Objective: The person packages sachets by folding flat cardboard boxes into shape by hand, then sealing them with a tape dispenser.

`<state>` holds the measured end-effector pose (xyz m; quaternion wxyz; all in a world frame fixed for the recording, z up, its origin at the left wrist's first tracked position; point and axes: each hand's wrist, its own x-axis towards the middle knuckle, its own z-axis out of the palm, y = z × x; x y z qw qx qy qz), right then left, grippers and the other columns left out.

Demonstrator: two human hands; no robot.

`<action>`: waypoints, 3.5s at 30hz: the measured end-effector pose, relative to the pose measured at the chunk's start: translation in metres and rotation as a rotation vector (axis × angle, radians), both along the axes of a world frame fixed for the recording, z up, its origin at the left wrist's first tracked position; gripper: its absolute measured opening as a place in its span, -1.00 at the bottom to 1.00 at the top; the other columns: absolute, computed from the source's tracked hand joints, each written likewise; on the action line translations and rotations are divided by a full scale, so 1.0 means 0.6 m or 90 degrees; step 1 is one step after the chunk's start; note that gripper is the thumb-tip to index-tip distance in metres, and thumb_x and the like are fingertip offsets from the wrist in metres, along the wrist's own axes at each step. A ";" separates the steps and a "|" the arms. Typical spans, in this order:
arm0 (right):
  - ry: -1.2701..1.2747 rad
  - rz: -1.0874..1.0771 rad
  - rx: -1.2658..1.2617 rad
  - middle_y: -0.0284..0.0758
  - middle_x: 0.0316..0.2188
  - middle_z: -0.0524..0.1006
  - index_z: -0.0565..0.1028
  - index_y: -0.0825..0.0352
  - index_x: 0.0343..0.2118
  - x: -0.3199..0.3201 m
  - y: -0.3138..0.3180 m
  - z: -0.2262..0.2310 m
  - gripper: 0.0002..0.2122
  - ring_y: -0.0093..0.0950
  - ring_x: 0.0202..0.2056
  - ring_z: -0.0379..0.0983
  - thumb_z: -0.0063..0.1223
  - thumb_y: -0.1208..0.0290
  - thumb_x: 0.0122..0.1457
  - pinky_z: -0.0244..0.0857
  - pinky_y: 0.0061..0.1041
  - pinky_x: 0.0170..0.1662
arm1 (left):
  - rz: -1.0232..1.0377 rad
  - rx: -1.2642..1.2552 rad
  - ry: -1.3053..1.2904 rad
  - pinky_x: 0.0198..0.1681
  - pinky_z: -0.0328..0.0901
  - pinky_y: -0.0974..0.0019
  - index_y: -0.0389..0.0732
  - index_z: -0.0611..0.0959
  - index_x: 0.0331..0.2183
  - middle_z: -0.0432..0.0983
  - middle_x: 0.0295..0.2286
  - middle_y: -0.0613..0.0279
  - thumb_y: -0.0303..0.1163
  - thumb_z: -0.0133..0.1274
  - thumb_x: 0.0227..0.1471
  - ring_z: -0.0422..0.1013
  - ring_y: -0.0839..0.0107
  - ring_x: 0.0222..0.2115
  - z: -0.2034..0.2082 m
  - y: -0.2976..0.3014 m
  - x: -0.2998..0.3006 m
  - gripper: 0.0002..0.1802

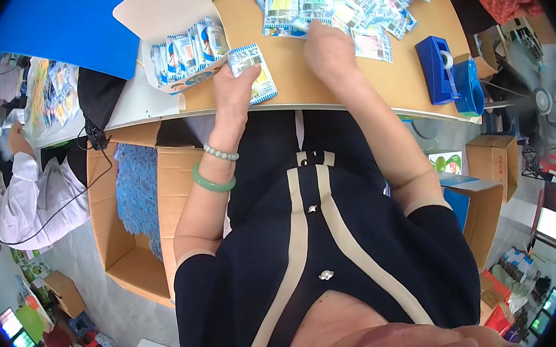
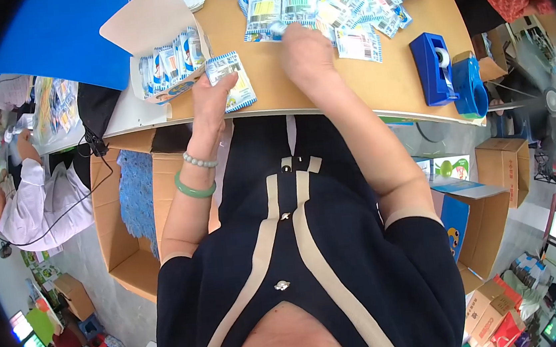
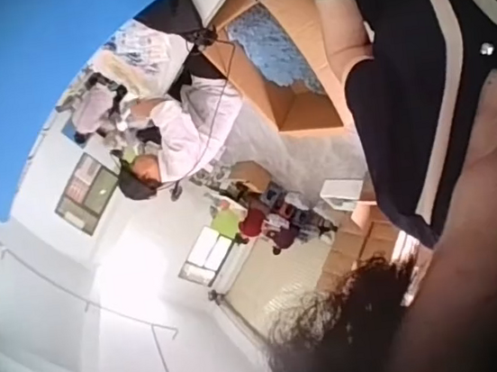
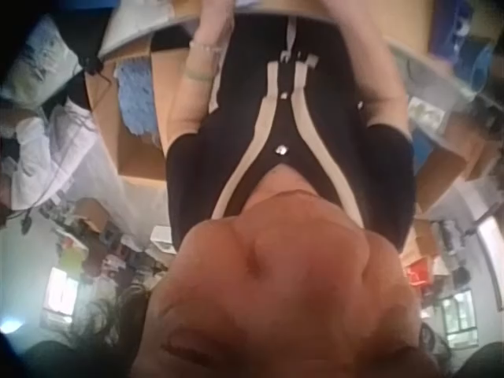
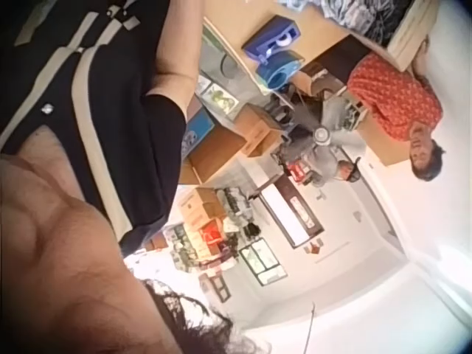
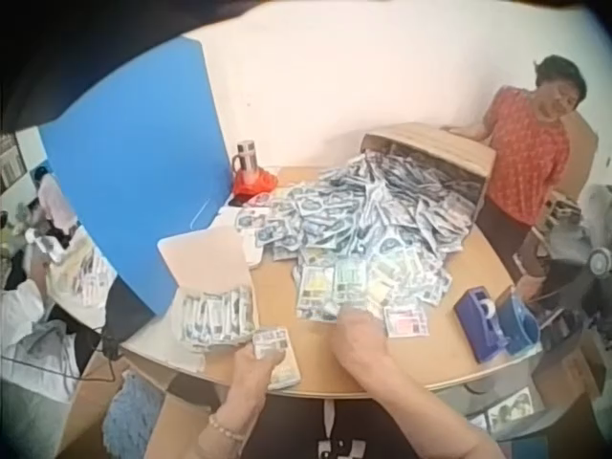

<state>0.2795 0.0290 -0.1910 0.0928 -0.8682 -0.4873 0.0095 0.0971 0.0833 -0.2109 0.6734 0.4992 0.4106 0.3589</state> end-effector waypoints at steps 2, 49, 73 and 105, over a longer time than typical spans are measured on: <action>-0.011 -0.031 0.067 -0.09 -0.30 0.58 0.51 0.45 -0.26 0.028 0.004 0.027 -0.79 -0.09 -0.20 0.51 -0.07 0.44 0.13 0.43 -0.23 -0.18 | -0.002 -0.034 -0.033 -0.27 0.42 0.38 -0.36 0.64 -0.21 0.63 -0.31 0.22 -0.56 0.11 0.01 0.54 0.51 -0.34 0.004 -0.003 -0.002 -0.76; -0.259 0.115 0.244 -0.20 -0.30 0.53 0.49 0.28 -0.29 0.168 -0.198 -0.019 -0.87 -0.14 -0.18 0.44 0.00 0.52 0.08 0.35 -0.27 -0.15 | -0.069 0.411 0.585 -0.21 0.35 -0.06 -0.36 0.55 -0.22 0.58 -0.37 -0.20 -0.11 0.03 0.06 0.51 -0.14 -0.29 0.040 -0.035 0.060 -0.54; 0.210 -0.045 0.299 -0.12 -0.42 0.56 0.49 0.36 -0.25 0.239 -0.046 0.009 -0.78 -0.25 -0.31 0.52 -0.03 0.48 0.01 0.36 -0.31 -0.20 | -0.017 0.245 0.220 -0.20 0.36 0.07 -0.35 0.58 -0.22 0.61 -0.32 -0.10 -0.22 0.07 0.05 0.53 -0.04 -0.26 -0.025 -0.006 0.025 -0.62; 0.427 0.035 0.203 -0.15 -0.24 0.57 0.56 0.26 -0.21 0.089 0.088 0.014 -0.72 -0.12 -0.17 0.51 0.03 0.27 0.02 0.36 -0.21 -0.08 | 0.005 0.366 0.559 -0.19 0.33 -0.08 -0.35 0.47 -0.23 0.57 -0.36 -0.21 -0.06 0.13 0.01 0.49 -0.15 -0.27 0.036 -0.025 0.038 -0.48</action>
